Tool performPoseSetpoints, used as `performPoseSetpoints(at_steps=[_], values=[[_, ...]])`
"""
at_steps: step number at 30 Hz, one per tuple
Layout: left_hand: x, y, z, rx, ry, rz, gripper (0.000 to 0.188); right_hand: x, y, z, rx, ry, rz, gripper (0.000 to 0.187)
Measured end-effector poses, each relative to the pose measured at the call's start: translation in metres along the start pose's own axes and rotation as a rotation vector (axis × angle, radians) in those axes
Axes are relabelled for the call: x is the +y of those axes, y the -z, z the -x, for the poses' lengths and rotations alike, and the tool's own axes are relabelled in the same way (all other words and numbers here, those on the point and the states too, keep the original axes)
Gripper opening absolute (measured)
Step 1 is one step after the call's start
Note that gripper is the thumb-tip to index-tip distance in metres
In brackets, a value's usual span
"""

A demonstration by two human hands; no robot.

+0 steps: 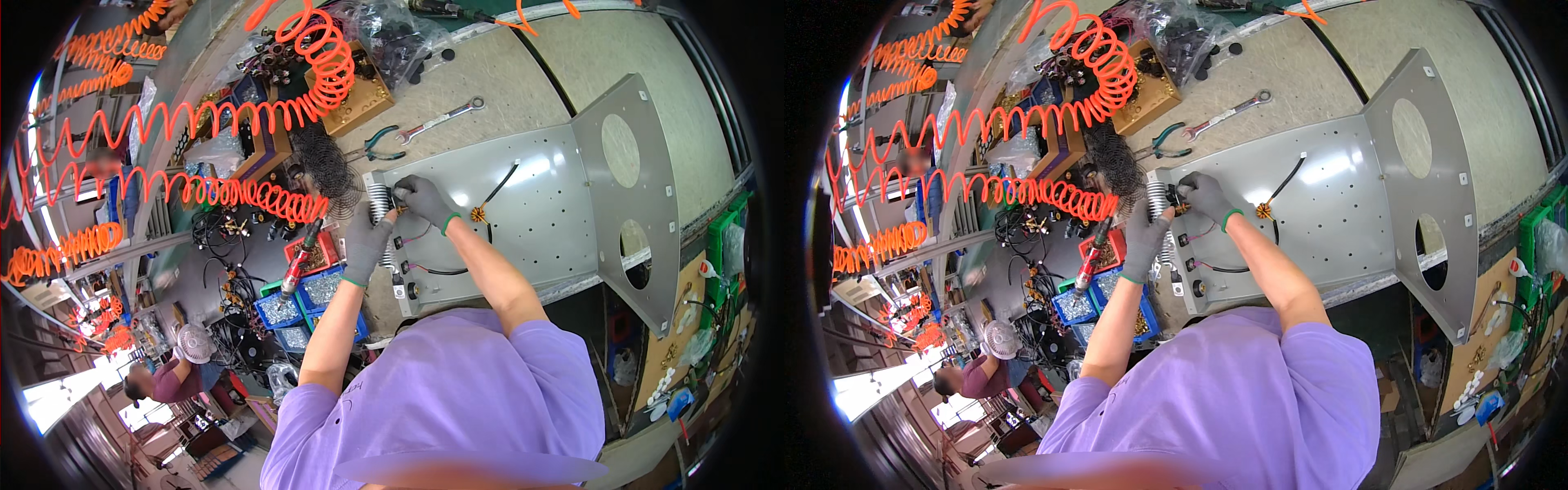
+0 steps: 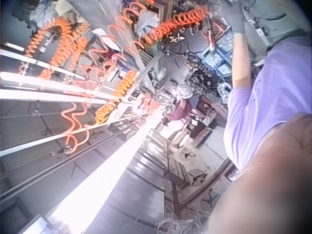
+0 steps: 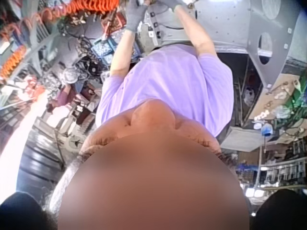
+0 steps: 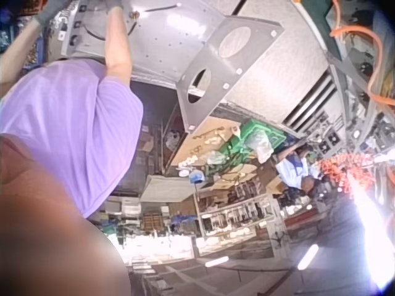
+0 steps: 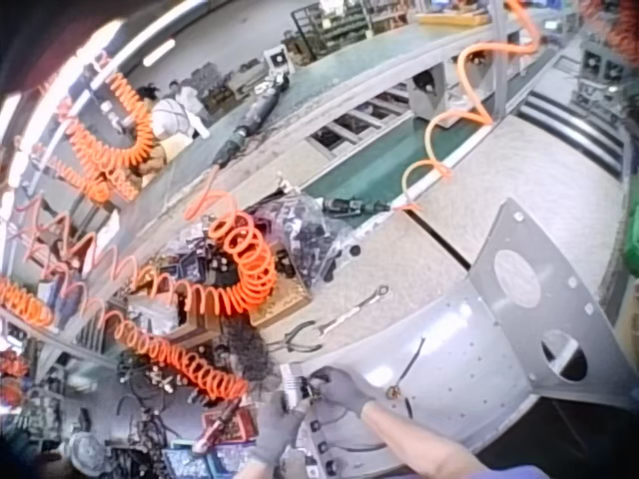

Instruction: Assembling components and wiring within a metal electronic enclosure at a workbench.

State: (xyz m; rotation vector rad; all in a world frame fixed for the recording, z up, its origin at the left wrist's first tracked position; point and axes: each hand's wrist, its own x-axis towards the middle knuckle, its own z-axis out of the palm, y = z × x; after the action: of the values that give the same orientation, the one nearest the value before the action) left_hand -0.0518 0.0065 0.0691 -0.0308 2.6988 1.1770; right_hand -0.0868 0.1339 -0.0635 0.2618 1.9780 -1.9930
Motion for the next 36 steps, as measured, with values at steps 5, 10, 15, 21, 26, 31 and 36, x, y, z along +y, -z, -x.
performPoseSetpoints(at_steps=[5,10,15,21,26,31,36], values=[[0.002,-0.002,-0.001,-0.019,-0.005,-0.082,0.039,0.002,0.003,-0.004,0.027,0.028,0.093,0.027],[-0.006,-0.003,-0.003,-0.030,0.040,-0.148,0.044,-0.012,0.005,-0.001,-0.039,-0.033,0.076,0.031],[0.006,0.000,-0.001,-0.021,0.052,-0.117,0.044,-0.013,-0.001,-0.002,0.041,-0.042,0.012,0.032],[0.012,-0.001,0.004,0.040,-0.002,-0.150,0.038,0.000,-0.002,-0.001,0.027,0.022,-0.067,0.031],[0.017,0.002,0.007,0.023,0.029,-0.088,0.039,0.003,0.004,0.002,-0.040,0.069,0.018,0.027],[0.002,-0.003,0.002,0.053,0.002,-0.098,0.042,-0.014,0.009,0.004,-0.055,0.080,0.125,0.029],[0.009,-0.001,0.000,0.033,-0.009,-0.096,0.044,-0.024,0.010,0.004,0.016,0.075,0.207,0.030]])
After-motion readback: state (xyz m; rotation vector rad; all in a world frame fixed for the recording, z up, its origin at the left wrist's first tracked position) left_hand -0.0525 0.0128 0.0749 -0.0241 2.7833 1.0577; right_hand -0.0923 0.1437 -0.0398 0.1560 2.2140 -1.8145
